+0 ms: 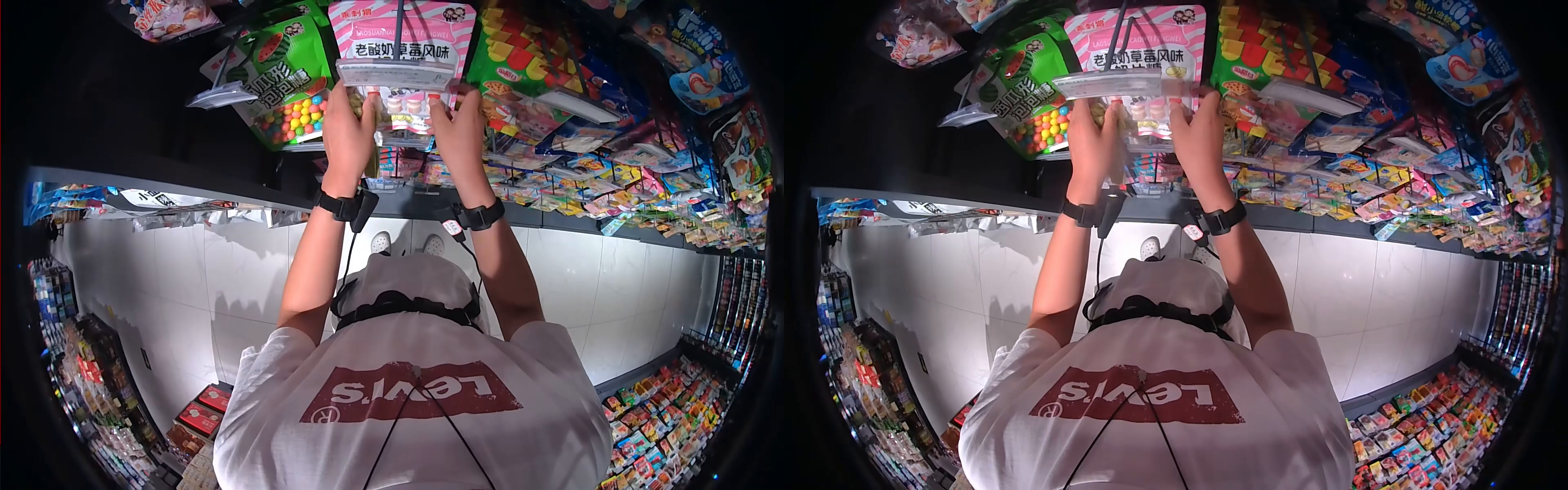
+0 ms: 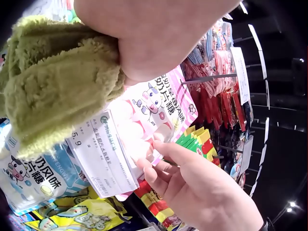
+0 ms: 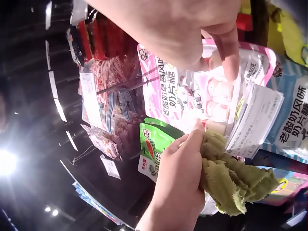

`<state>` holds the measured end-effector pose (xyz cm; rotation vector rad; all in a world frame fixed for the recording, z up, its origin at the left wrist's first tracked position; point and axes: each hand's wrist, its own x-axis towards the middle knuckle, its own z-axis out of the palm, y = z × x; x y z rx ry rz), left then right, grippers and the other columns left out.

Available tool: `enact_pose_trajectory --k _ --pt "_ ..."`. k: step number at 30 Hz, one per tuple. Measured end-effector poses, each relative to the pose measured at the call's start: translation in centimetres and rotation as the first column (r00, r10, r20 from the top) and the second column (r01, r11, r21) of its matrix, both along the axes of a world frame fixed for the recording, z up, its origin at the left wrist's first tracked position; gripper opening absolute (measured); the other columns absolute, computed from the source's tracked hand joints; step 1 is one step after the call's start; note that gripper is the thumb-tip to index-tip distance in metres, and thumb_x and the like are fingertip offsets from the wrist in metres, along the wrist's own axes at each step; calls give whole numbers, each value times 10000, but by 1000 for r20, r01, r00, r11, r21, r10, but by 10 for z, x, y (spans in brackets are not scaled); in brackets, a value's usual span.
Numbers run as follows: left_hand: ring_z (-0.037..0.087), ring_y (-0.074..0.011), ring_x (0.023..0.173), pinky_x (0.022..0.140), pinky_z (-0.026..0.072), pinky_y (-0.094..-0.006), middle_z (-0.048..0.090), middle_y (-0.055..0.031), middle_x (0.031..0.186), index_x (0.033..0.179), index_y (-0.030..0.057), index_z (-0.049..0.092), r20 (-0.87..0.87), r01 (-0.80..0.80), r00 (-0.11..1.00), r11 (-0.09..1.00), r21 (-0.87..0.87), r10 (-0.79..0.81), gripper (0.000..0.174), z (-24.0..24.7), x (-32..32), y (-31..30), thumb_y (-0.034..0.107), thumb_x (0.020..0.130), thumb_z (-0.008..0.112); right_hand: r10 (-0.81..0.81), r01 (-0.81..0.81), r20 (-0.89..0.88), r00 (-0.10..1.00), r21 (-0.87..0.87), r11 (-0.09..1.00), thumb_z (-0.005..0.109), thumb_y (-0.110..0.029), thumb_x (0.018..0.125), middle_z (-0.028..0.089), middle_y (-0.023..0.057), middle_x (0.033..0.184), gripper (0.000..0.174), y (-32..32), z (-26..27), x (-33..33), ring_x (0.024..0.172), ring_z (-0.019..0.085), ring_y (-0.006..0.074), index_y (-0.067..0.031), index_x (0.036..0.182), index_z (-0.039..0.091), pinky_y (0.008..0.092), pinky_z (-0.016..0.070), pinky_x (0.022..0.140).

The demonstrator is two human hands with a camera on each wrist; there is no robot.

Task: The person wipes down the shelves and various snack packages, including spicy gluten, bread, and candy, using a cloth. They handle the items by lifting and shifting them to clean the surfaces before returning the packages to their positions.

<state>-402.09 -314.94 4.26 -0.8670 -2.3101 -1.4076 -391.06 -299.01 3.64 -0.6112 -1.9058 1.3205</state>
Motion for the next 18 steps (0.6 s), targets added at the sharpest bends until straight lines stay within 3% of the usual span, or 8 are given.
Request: enact_pose_trajectory --k 3,5,15,18 --pt "711 -475 1063 894 571 -509 732 -275 1168 1351 -32 600 63 -4 998 999 -45 7 416 1 3 -2 180 1027 752 12 -10 56 998 -35 999 745 -155 996 686 244 1039 431 4 1 3 832 739 347 75 1289 530 439 579 739" --pt "718 -477 1067 895 575 -505 738 -279 1170 1349 -32 598 81 5 997 1000 -23 -4 416 3 6 -2 182 1026 751 34 -40 108 994 51 998 768 -109 1021 685 199 1091 417 8 -3 4 780 811 250 80 1233 463 333 646 570" --pt "731 -468 1085 906 583 -496 744 -287 1199 1370 -38 588 99 4 995 1000 -1 -4 439 1 13 -5 169 1021 756 4 -12 97 995 83 997 781 -118 1015 695 195 1115 417 7 -4 10 777 806 239 78 1236 486 329 636 567" --pt "729 -464 1107 924 582 -489 742 -286 1213 1395 -42 578 86 -15 996 1000 6 14 465 2 15 -5 170 1022 758 -6 -4 85 996 116 993 770 -112 1020 704 207 1147 468 8 -9 10 791 809 239 100 1333 493 333 645 592"
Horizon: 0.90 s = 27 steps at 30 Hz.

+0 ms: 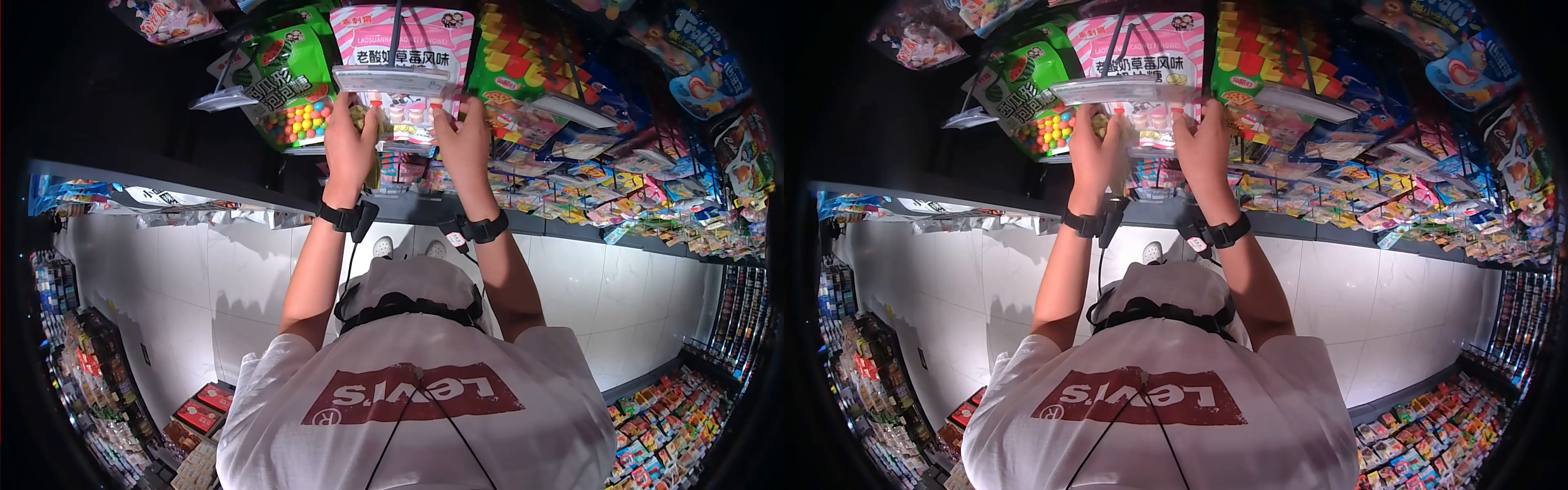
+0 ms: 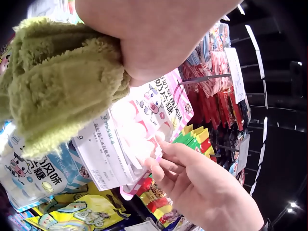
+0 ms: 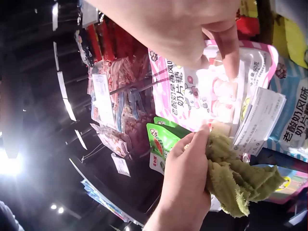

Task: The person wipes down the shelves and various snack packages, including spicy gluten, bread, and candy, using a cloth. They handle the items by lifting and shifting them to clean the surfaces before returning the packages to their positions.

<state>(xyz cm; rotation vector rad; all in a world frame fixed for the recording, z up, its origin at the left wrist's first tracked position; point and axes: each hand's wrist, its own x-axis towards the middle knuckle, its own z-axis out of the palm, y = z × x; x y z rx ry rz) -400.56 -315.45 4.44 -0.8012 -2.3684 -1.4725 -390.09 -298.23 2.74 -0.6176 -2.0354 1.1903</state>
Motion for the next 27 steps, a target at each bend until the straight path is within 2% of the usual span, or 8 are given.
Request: enact_pose_trajectory --k 8,13,20,21,22,24,26,27 --pt "726 -430 1123 960 577 -470 719 -289 1260 1431 -42 593 68 -19 998 999 50 16 502 8 14 -14 178 1019 778 3 1 30 1000 -105 995 734 -123 1037 754 243 1143 623 -26 38 27 885 820 232 67 1561 457 339 625 721" --pt "730 -390 1073 925 574 -444 733 -236 1220 1388 -25 638 -17 -51 999 999 8 51 437 23 26 -29 159 1017 776 -14 40 -123 992 216 975 729 -79 1024 732 122 984 414 -34 35 30 643 649 147 8 1408 601 329 550 652" --pt "710 -358 1161 991 561 -438 695 -234 1305 1364 -32 658 -133 -375 913 921 104 387 380 17 -5 -101 163 1047 735 292 -293 -22 956 -71 954 722 -79 1010 723 145 1202 295 -55 35 22 761 706 225 -5 1285 645 377 582 689" --pt "743 -348 1003 902 578 -423 744 -230 1157 1411 -32 644 -180 -479 860 877 37 477 424 22 -11 -109 188 1059 732 340 -341 -21 940 -73 937 726 -84 1007 724 148 1196 294 -59 34 14 768 716 232 -12 1281 648 377 584 692" --pt "745 -343 805 789 580 -407 771 -202 952 1476 -34 609 135 -430 899 897 104 415 512 29 -17 -115 251 1068 731 383 -383 -19 924 -77 921 730 -90 1004 726 152 1190 293 -65 33 6 775 726 238 -19 1277 651 377 587 695" --pt "647 -220 683 729 572 -357 733 -129 929 1567 -22 533 248 -437 862 896 -76 441 655 34 -32 -122 348 1070 747 379 -381 -47 924 -57 923 741 -107 999 725 169 1198 302 -80 36 -11 773 734 250 -11 1270 648 385 589 704" --pt "709 -222 867 827 577 -346 741 -192 1115 1646 -25 403 372 -355 842 920 -163 391 778 37 -42 -122 381 1074 737 338 -338 15 941 48 940 750 -133 999 726 177 1209 321 -95 42 -30 809 729 269 1 1272 645 399 592 753" --pt "754 -363 996 942 570 -410 765 -255 1150 1680 -11 290 138 -318 936 947 -51 322 837 3 -61 -127 367 1072 724 308 -306 11 951 148 941 791 -132 989 786 184 1115 366 -98 26 -48 761 760 216 14 1300 663 355 597 742"
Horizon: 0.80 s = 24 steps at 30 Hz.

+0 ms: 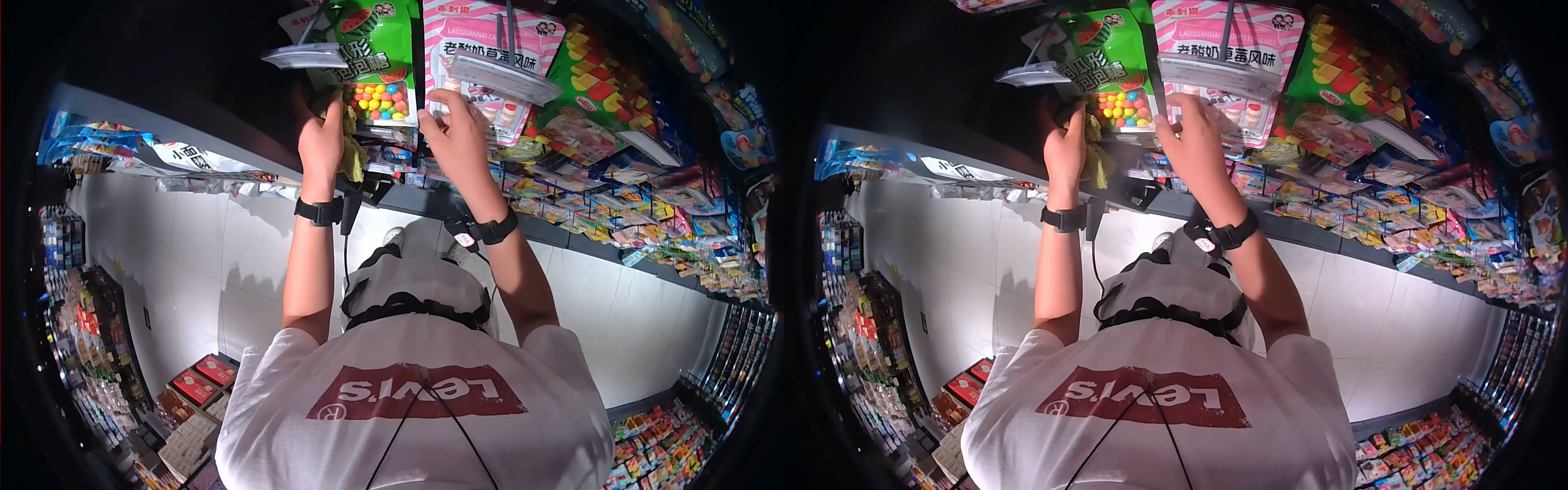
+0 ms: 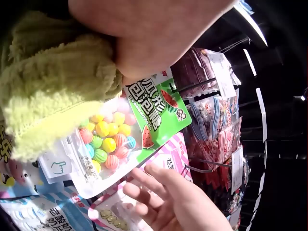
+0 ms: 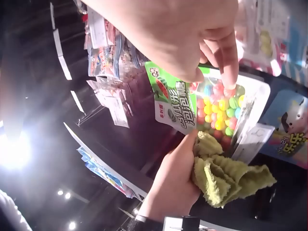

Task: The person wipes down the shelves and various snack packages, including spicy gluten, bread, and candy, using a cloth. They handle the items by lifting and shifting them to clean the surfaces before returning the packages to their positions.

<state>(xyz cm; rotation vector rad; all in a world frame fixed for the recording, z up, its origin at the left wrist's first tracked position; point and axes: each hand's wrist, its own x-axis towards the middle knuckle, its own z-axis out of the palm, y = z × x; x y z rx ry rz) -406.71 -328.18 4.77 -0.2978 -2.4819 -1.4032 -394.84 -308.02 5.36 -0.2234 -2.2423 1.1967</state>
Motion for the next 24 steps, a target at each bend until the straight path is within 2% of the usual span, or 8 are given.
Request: enact_pose_trajectory --k 1,3,7,10,16,20,22,24 --pt "698 -367 1193 1059 523 -416 690 -280 1348 1635 -10 354 -50 83 996 990 113 -78 755 -5 -8 1 319 1070 732 -20 20 6 1000 7 1000 791 -132 989 786 184 1115 366 -9 0 -11 761 760 216 14 1300 663 355 597 742" --pt "667 -357 1249 1082 510 -411 662 -254 1397 1578 -15 410 -18 190 981 942 275 -193 665 -14 -19 0 231 1060 745 -151 152 -49 987 24 988 796 -139 989 796 193 1101 364 -29 -5 -27 747 764 230 26 1285 662 367 603 751" --pt "702 -329 1190 1048 545 -423 687 -228 1345 1513 -18 485 -80 249 968 931 266 -236 549 -10 -28 -2 94 1036 731 -248 253 -74 966 58 966 799 -133 995 794 182 1060 375 -40 -18 -47 792 802 228 64 1274 644 365 611 688" --pt "656 -281 1229 1076 521 -392 652 -204 1350 1528 -29 467 -60 285 958 915 286 -280 603 -9 -31 -3 134 1029 765 -279 282 -60 958 50 958 780 -113 1017 778 189 1048 367 -42 -34 -58 828 824 230 82 1286 624 343 634 629" --pt "652 -332 1263 1104 512 -421 641 -232 1373 1537 -15 474 -49 328 942 883 335 -331 628 7 -23 -4 154 1014 778 -266 262 -52 963 -76 962 768 -100 1030 765 207 1078 365 -45 -37 -58 843 830 238 98 1292 608 337 653 621" --pt "705 -365 1247 1067 553 -433 634 -266 1466 1540 -45 453 -100 303 952 932 200 -288 593 -11 -25 -5 120 1040 724 -311 315 -117 943 20 949 770 -94 1025 762 205 1119 381 -53 -30 -50 786 791 198 92 1315 606 321 619 640" --pt "664 -437 1327 1093 544 -456 537 -314 1593 1594 -38 422 -322 179 928 982 -60 -189 666 -16 -18 -7 164 1038 728 -357 382 -180 917 128 915 771 -88 1021 763 205 1135 390 -60 -14 -39 747 764 179 90 1327 606 320 602 644" --pt "623 -470 1371 1109 536 -465 480 -322 1640 1612 -28 412 -213 263 941 964 -26 -262 689 1 6 -13 186 1038 728 -324 335 -141 935 57 941 777 -88 989 758 190 1083 379 -67 3 -16 765 710 281 43 1308 619 395 580 694"
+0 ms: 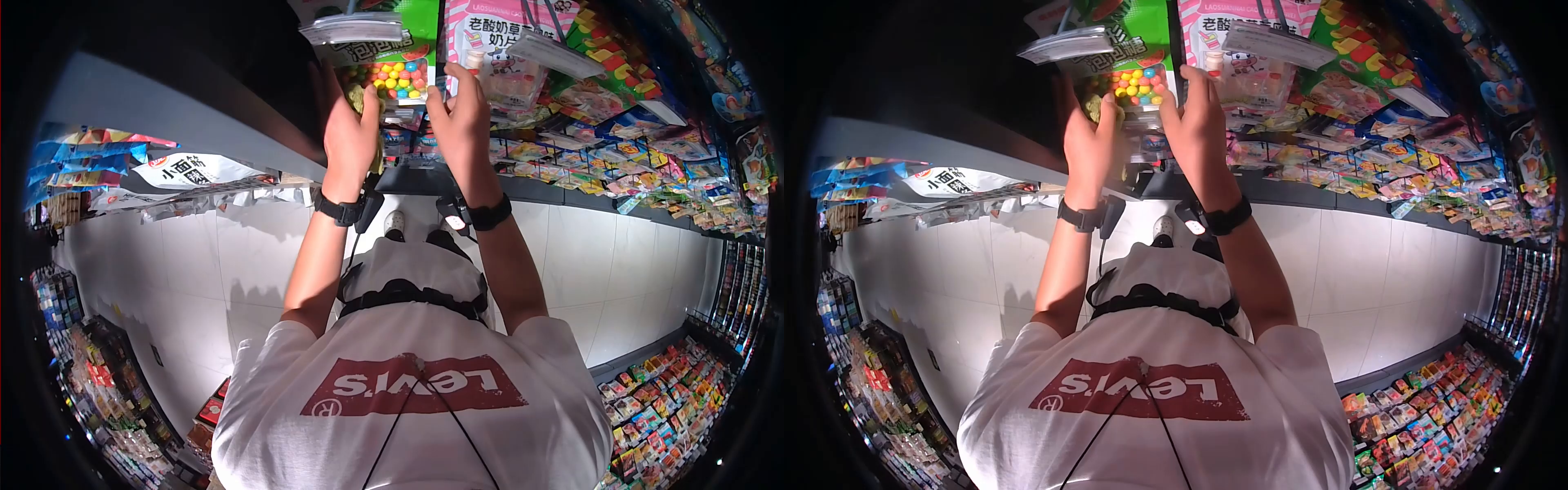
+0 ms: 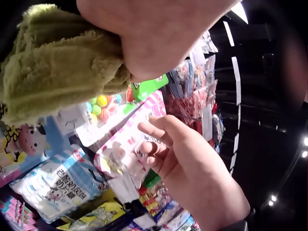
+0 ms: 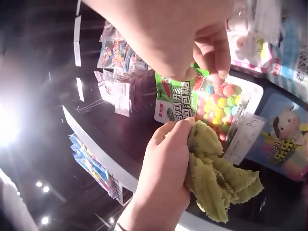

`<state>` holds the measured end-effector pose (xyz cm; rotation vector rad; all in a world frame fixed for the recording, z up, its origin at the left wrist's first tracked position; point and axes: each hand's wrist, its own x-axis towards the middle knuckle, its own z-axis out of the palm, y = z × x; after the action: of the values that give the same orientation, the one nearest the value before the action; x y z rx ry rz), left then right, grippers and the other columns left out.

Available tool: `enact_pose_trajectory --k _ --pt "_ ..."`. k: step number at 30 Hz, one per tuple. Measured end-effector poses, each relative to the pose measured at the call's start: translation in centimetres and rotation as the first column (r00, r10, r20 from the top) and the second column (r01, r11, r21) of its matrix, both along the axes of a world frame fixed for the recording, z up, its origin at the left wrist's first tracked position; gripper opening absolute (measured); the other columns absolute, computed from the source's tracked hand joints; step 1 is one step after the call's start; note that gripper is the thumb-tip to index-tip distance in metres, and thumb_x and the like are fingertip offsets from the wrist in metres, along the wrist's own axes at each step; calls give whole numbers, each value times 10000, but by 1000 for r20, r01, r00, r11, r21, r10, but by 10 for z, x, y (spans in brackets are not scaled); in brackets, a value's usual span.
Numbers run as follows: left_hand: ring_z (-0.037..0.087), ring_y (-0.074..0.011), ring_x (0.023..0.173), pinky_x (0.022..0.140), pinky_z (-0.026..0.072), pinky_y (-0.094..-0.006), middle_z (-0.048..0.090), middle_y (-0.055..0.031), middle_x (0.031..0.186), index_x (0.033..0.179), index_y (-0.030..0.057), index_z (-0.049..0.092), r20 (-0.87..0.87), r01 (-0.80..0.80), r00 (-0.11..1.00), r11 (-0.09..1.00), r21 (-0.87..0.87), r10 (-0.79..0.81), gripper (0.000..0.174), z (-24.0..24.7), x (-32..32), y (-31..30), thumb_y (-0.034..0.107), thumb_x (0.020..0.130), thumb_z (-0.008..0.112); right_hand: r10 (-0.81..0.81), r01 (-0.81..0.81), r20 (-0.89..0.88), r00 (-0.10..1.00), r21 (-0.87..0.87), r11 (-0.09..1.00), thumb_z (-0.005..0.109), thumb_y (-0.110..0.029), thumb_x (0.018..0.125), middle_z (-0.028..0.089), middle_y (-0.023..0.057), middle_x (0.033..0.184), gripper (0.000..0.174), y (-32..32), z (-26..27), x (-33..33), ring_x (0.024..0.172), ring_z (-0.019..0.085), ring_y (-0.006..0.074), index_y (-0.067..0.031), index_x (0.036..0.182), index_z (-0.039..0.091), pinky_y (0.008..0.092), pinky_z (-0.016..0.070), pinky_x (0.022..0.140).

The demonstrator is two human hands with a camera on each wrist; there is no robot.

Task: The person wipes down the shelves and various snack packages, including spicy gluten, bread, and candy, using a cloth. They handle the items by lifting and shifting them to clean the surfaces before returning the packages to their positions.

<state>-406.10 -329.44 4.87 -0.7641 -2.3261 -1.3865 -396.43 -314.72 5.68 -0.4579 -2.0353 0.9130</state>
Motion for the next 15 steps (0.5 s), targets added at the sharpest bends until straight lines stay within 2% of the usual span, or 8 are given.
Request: enact_pose_trajectory --k 1,2,3,5,7,9,10,15 --pt "581 -503 1415 1125 528 -474 422 -330 1688 1631 -18 402 116 75 990 997 12 -76 712 8 13 -1 207 1039 728 -15 15 7 1000 -5 1000 777 -88 989 758 190 1083 379 -3 0 13 765 710 281 43 1308 619 395 580 694" --pt "580 -512 1403 1123 530 -487 456 -317 1661 1628 0 422 16 119 993 992 -32 -119 696 0 17 -4 198 1038 732 61 -55 68 996 -86 995 774 -81 996 768 167 1115 385 -6 -1 27 720 682 217 24 1338 633 363 566 663" --pt "646 -442 1326 1091 536 -457 579 -304 1524 1564 -34 494 -198 60 978 997 -51 -69 628 5 31 -3 122 1013 752 139 -118 119 983 -170 978 771 -75 1002 778 144 1147 393 -7 -1 41 675 654 154 4 1367 647 331 553 633" --pt "685 -416 1215 1027 559 -450 643 -269 1386 1493 -33 550 -167 173 970 984 -34 -177 537 -5 49 -4 111 1015 748 174 -138 154 973 -218 966 750 -68 1015 790 113 1069 257 -9 -4 68 713 608 124 -1 1259 700 294 538 651" --pt "698 -372 1142 990 564 -419 675 -220 1278 1402 -22 613 -88 211 973 977 -24 -213 420 -19 67 2 86 1015 734 188 -152 176 966 -199 968 751 -79 998 771 167 1064 307 0 -26 93 762 725 265 -25 1286 662 367 561 677" --pt "714 -395 1089 928 580 -444 695 -216 1218 1357 4 654 139 329 937 944 -31 -322 343 -36 82 4 84 1029 715 196 -138 209 958 -261 955 750 -86 1000 774 174 1062 303 17 -47 120 765 729 266 -22 1283 662 368 562 678" --pt "726 -381 991 875 580 -432 713 -199 1139 1307 13 678 130 329 937 944 -21 -323 286 -45 88 10 76 1030 707 215 -134 234 948 -317 939 749 -93 1003 776 181 1060 300 26 -53 132 767 733 266 -19 1280 661 369 562 679" --pt "725 -389 927 840 580 -427 724 -187 1058 1207 0 711 200 313 933 949 -34 -300 191 -67 125 29 75 1031 704 197 -48 293 936 -446 894 747 -147 1013 777 183 1057 301 72 -64 203 747 723 267 -8 1265 659 394 563 691"
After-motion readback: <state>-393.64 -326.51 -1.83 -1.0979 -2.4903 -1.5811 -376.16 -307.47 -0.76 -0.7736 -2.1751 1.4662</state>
